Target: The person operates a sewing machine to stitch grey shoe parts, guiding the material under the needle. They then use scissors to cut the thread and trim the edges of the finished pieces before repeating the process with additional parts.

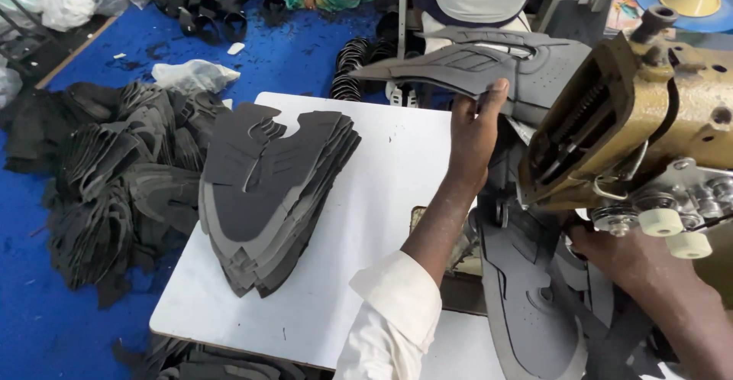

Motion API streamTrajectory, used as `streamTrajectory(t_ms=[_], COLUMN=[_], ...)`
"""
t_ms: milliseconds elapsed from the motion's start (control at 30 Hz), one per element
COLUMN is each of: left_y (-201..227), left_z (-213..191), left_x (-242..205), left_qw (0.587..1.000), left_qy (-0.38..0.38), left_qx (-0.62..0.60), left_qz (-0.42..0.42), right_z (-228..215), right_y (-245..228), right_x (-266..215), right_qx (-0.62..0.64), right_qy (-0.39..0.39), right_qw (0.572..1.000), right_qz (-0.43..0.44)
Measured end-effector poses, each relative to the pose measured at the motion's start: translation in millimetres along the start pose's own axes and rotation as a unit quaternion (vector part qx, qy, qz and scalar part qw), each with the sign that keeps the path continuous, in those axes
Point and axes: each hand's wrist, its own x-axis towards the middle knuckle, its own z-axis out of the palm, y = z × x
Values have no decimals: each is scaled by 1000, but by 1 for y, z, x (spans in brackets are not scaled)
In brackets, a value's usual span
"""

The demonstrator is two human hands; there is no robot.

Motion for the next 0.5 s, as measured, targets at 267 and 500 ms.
streamTrajectory(t_ms=[267,500], left_y=[45,2], left_z=[8,-91], left_x=[18,35], left_qw=[996,983], left_qy=[0,49], left_qx=[-39,147], left_qz=[83,-94], right_z=[11,52], right_y=[45,92], right_x=[-25,-85], right_qx=[-316,41], right_qy=[41,14], right_qw=[948,978], right_qz=[-20,205])
